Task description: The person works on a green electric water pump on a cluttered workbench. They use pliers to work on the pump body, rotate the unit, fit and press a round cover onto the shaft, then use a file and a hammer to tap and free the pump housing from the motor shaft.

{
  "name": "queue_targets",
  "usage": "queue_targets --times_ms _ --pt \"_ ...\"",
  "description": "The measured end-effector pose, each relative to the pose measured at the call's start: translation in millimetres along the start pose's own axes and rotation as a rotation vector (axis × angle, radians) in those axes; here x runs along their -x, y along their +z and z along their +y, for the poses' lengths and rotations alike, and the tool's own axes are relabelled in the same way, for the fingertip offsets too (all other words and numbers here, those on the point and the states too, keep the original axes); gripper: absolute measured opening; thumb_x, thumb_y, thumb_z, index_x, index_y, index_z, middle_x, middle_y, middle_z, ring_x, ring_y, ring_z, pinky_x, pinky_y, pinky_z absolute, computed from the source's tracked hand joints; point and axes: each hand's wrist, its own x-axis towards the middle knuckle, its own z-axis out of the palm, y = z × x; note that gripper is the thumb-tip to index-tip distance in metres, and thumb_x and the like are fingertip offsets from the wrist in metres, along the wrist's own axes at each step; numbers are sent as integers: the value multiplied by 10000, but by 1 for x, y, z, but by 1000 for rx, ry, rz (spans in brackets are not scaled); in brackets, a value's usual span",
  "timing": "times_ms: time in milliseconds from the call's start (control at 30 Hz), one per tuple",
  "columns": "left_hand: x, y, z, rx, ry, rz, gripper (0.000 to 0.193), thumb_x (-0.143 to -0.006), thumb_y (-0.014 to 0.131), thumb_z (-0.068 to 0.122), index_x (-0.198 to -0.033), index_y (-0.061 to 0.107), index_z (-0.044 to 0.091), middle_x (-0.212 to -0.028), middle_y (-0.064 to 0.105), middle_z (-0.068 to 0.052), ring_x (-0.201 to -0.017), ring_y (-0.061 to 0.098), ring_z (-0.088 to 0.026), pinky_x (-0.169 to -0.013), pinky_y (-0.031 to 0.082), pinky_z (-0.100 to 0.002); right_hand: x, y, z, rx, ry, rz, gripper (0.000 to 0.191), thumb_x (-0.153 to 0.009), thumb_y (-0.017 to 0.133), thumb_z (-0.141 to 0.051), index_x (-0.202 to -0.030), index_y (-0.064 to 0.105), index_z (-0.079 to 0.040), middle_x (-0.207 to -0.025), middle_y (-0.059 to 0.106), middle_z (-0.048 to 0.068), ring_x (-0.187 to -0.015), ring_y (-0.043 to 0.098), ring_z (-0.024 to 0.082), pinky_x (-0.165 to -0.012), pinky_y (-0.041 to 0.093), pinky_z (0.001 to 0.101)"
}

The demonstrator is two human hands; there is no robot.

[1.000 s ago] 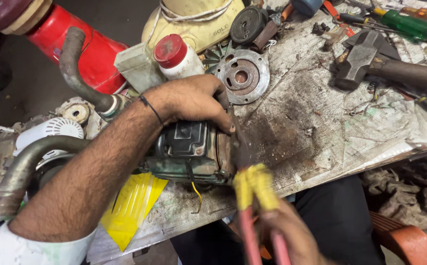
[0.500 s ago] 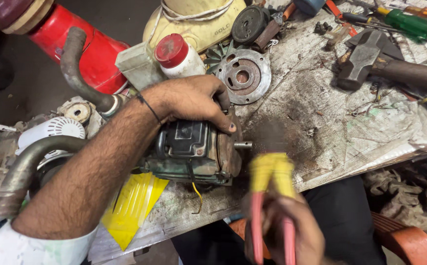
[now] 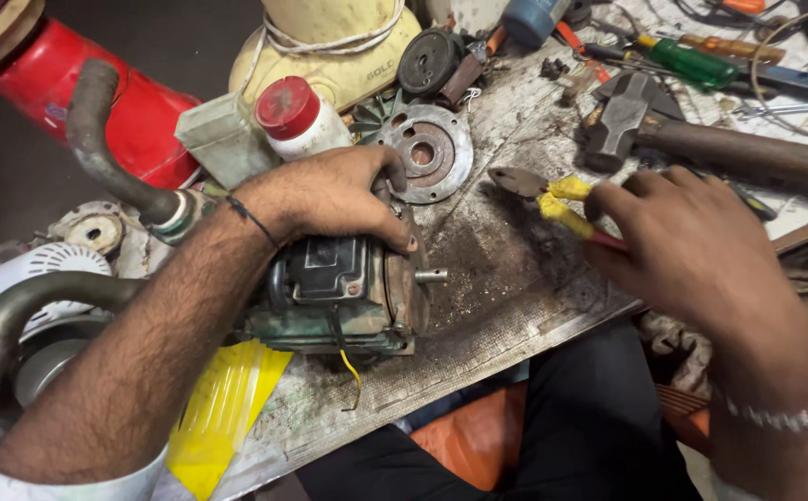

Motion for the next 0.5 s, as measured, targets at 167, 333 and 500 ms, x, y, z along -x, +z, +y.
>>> queue_targets --times_ms 167,333,500 --pt "2 0 -5 43 75 41 975 -581 849 357 -1405 442 28 -1190 719 -181 -1040 725 -257 -930 566 -351 -29 36 69 -471 48 418 279 -988 575 -210 -1197 704 -79 -1076 723 143 -962 705 308 -861 572 465" --pt "3 0 -7 -24 60 47 945 -611 858 395 -1392 478 23 -1190 711 -176 -1030 728 -257 -922 571 -353 -49 56 139 201 26 389 472 -814 828 -505 -1059 783 -104 -903 730 120 -787 713 286 -752 591 411" --pt "3 0 -4 2 59 45 920 -614 867 418 -1375 510 45 -1165 729 -150 -1019 733 -248 -917 570 -348 -30 52 129 201 -10 499 391 -893 829 -459 -1082 793 -119 -891 689 107 -790 697 266 -742 575 373"
